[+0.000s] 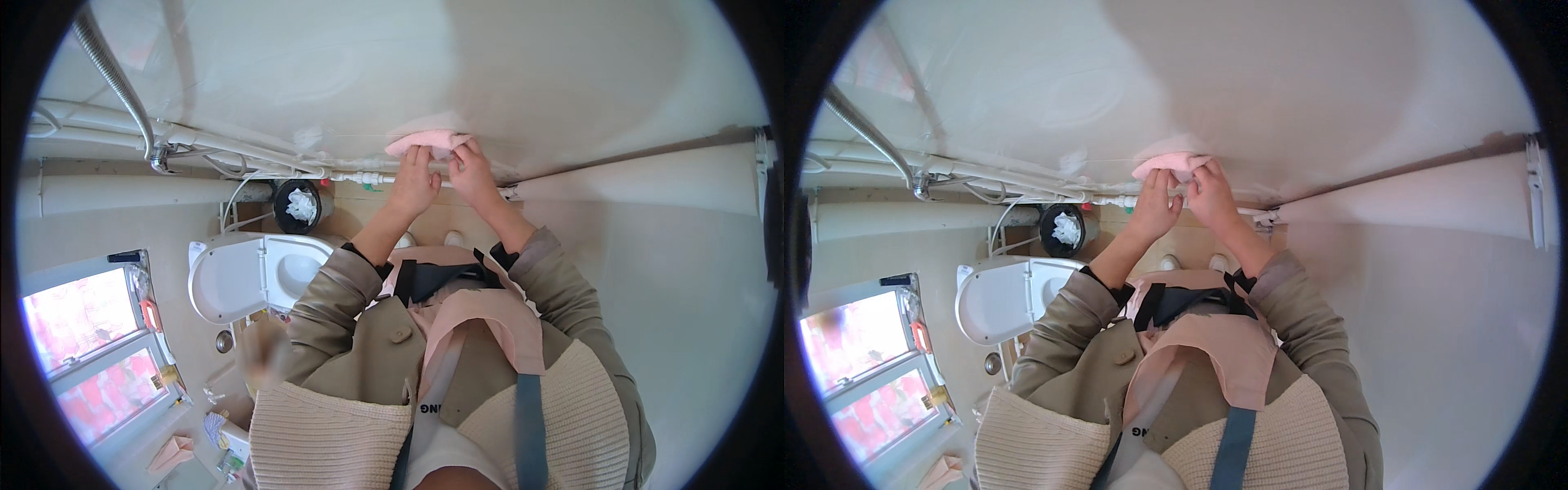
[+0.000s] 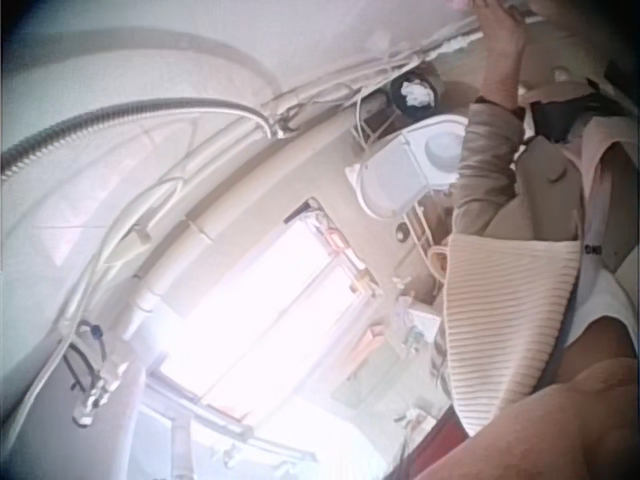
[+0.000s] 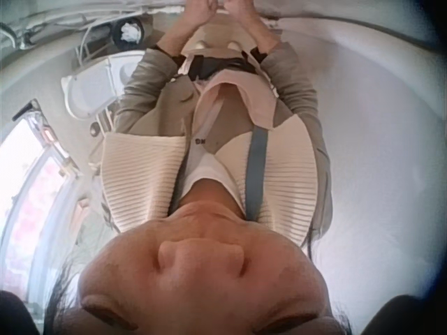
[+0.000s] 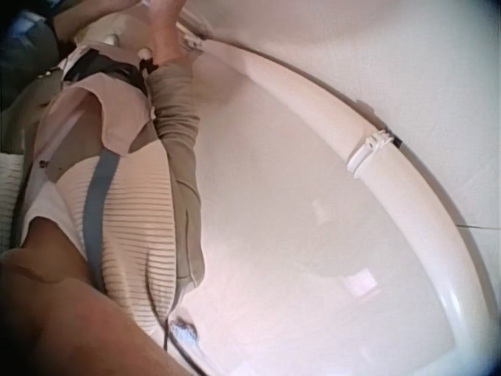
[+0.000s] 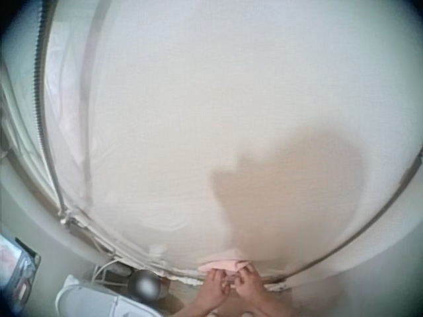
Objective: The person wipes the tiled wall and shower fixtures with a pink cloth, then flushes the toilet and scrubs the bowl with a toilet brush. The person handles the cloth and brush directly and works around pipes and the shower hose.
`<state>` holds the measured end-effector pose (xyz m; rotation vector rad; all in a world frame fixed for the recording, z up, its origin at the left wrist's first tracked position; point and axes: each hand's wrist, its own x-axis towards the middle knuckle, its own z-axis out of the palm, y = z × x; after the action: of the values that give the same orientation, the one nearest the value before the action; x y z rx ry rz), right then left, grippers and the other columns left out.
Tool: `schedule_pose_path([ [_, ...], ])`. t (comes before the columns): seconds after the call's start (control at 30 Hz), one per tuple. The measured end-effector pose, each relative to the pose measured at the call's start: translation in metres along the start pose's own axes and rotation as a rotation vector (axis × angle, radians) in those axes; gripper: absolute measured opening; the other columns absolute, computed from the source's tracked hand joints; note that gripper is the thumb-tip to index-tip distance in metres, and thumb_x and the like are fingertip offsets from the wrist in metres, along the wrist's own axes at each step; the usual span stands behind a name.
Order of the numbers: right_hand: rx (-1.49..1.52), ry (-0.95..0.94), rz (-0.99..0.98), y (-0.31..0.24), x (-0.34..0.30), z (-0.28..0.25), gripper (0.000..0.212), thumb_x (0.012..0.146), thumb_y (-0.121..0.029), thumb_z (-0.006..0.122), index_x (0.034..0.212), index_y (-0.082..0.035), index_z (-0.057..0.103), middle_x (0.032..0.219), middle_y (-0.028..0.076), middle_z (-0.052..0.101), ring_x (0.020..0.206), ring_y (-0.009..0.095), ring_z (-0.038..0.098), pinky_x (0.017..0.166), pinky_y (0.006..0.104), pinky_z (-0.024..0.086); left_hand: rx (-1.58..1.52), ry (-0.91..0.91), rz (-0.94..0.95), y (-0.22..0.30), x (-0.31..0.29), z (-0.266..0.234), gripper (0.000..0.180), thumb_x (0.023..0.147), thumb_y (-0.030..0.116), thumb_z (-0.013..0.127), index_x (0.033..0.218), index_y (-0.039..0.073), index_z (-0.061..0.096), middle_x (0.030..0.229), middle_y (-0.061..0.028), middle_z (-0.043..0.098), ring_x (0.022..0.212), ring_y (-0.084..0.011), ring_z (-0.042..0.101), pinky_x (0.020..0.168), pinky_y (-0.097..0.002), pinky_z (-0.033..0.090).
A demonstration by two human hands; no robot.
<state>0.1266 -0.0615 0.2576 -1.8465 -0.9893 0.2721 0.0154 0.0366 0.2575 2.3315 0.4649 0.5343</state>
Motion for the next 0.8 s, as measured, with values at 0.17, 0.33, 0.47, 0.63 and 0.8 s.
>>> schedule_pose_path([
  [0.17,0.058,-0.033,-0.127,-0.04,0.011,0.034,0.033,0.076,0.003,0.054,0.109,0.001,0.059,0.111,0.014,0.053,0.105,0.032,0.053,0.085,0.0372,0.049,0.002,0.175,-0.1,-0.018,-0.009,-0.03,0.041,0.073,0.0,0.062,0.107,-0.003,0.04,0.1,-0.0227,0.044,0.092,-0.0422,0.047,0.078,-0.0475,0.043],
  [0.33,0.052,-0.096,-0.208,-0.055,0.024,0.073,0.034,0.075,0.003,0.054,0.109,0.002,0.059,0.112,0.014,0.053,0.105,0.032,0.053,0.085,0.0375,0.049,0.002,0.25,-0.088,-0.054,-0.013,-0.06,0.038,0.071,-0.003,0.062,0.101,-0.003,0.039,0.097,-0.0223,0.043,0.089,-0.0417,0.048,0.075,-0.0474,0.043],
  [0.47,0.014,-0.154,-0.168,-0.052,0.026,0.103,0.035,0.075,0.004,0.054,0.109,0.001,0.059,0.113,0.015,0.053,0.105,0.032,0.053,0.085,0.0378,0.049,-0.013,0.125,-0.206,-0.083,-0.023,-0.067,0.042,0.076,0.004,0.063,0.109,-0.004,0.038,0.103,-0.0248,0.042,0.096,-0.0437,0.046,0.08,-0.0473,0.043],
  [0.63,0.088,-0.175,-0.176,-0.078,0.034,0.134,0.035,0.078,0.004,0.052,0.113,0.0,0.058,0.115,0.016,0.052,0.104,0.033,0.055,0.084,0.0378,0.05,-0.061,0.269,-0.212,-0.1,-0.026,-0.08,0.047,0.08,0.008,0.062,0.118,-0.003,0.036,0.115,-0.0236,0.043,0.108,-0.0401,0.047,0.09,-0.0449,0.042],
  [0.8,0.13,-0.22,-0.256,-0.109,0.05,0.168,0.034,0.083,0.0,0.052,0.117,0.001,0.056,0.119,0.017,0.052,0.103,0.033,0.056,0.084,0.0373,0.05,-0.052,0.375,-0.342,-0.126,-0.029,-0.113,0.05,0.081,0.009,0.063,0.121,-0.003,0.036,0.12,-0.0222,0.043,0.112,-0.0359,0.047,0.095,-0.041,0.041],
])
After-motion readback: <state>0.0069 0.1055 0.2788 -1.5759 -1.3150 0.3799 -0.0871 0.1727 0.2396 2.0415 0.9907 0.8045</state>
